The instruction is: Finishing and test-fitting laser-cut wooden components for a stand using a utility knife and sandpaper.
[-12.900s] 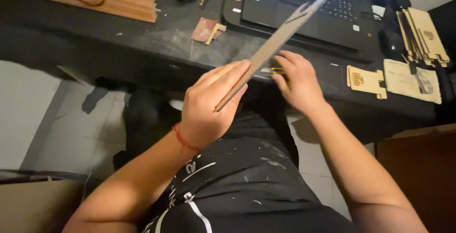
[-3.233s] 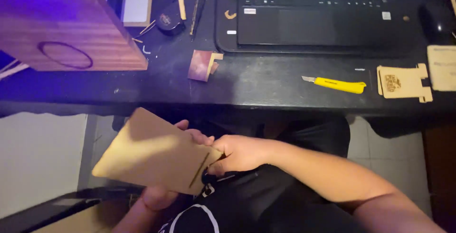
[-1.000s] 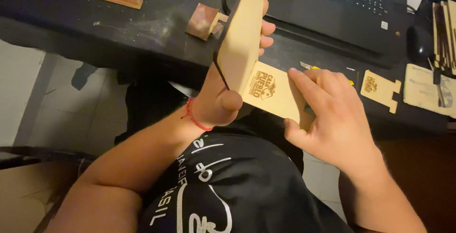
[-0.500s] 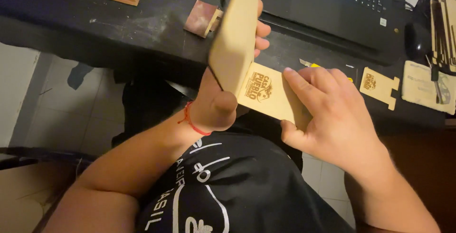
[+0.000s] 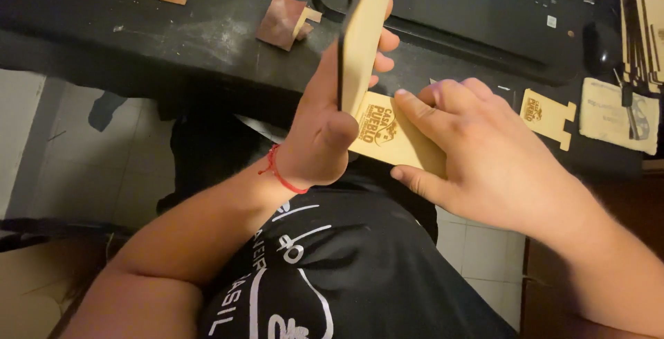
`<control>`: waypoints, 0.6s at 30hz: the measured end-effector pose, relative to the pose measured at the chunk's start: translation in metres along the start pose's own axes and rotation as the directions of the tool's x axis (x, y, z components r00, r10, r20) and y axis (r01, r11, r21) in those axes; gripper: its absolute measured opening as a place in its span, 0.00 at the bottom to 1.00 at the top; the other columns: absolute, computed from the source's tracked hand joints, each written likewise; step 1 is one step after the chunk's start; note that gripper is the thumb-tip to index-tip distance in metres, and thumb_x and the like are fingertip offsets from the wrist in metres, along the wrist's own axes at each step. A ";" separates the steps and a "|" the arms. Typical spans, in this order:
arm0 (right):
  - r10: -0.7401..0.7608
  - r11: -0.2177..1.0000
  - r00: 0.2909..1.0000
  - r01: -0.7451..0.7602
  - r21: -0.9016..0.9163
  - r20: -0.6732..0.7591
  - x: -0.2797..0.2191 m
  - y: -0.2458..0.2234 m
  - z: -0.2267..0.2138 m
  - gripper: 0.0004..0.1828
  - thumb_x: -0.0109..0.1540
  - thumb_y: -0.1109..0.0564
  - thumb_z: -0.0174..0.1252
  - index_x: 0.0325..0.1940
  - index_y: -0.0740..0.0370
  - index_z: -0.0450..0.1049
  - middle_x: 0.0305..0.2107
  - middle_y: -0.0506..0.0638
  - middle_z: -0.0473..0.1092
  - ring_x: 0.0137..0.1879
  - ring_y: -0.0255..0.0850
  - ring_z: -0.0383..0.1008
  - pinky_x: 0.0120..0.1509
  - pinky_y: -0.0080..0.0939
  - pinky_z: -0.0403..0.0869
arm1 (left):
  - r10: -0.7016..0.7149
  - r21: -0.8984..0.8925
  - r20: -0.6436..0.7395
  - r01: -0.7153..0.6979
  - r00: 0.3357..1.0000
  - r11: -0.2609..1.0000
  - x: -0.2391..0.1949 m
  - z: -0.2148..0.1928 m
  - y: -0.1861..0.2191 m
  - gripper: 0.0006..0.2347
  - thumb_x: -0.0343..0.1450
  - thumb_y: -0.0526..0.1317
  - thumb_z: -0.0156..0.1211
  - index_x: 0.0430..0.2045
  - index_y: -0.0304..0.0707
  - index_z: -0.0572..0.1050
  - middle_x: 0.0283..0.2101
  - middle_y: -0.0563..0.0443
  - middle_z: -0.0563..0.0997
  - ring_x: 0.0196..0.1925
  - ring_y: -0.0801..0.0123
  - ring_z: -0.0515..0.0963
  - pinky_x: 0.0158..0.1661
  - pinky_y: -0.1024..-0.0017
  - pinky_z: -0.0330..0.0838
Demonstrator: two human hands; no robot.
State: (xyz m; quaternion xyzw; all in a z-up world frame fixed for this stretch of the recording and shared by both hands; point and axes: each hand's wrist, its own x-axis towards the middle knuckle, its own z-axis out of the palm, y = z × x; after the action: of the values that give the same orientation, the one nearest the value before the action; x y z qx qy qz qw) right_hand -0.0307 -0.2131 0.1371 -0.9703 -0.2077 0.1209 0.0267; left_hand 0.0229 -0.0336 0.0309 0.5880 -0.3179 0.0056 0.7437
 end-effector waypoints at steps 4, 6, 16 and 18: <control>0.070 0.993 0.997 -0.073 0.096 0.039 -0.003 -0.001 -0.002 0.41 0.57 0.36 0.59 0.70 0.57 0.61 0.43 0.58 0.64 0.52 0.57 0.61 0.54 0.54 0.63 | -0.035 -0.130 -0.040 0.029 0.999 0.991 -0.001 0.002 0.002 0.40 0.67 0.80 0.32 0.57 0.45 0.64 0.72 0.54 0.60 0.64 0.69 0.71 0.62 0.64 0.69; 0.103 0.979 0.993 -0.112 0.172 0.065 -0.003 -0.002 -0.003 0.40 0.57 0.38 0.59 0.70 0.55 0.61 0.44 0.57 0.64 0.58 0.57 0.60 0.56 0.55 0.63 | -0.042 -0.125 -0.027 0.039 0.999 0.991 -0.001 0.002 0.003 0.44 0.66 0.81 0.33 0.67 0.47 0.59 0.73 0.58 0.60 0.62 0.72 0.72 0.64 0.65 0.69; 0.132 0.964 0.991 -0.128 0.235 0.000 -0.003 -0.002 0.003 0.40 0.55 0.40 0.62 0.68 0.58 0.64 0.41 0.52 0.65 0.49 0.53 0.62 0.50 0.51 0.64 | -0.012 -0.111 -0.015 0.010 1.000 0.994 0.000 0.001 -0.008 0.40 0.68 0.80 0.31 0.59 0.46 0.64 0.68 0.57 0.62 0.62 0.70 0.73 0.61 0.63 0.71; 0.107 0.968 0.994 -0.103 0.228 -0.009 -0.003 0.000 0.004 0.39 0.55 0.40 0.62 0.67 0.57 0.64 0.41 0.52 0.65 0.48 0.53 0.62 0.51 0.51 0.64 | -0.001 -0.114 0.010 0.002 1.000 0.994 0.000 0.003 -0.009 0.42 0.69 0.79 0.33 0.65 0.47 0.61 0.75 0.56 0.58 0.63 0.70 0.73 0.63 0.64 0.71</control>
State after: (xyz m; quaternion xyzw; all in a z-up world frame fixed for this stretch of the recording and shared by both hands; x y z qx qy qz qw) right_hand -0.0343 -0.2139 0.1341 -0.9718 -0.1406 0.1349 0.1332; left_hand 0.0248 -0.0385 0.0233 0.5451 -0.3208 -0.0161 0.7745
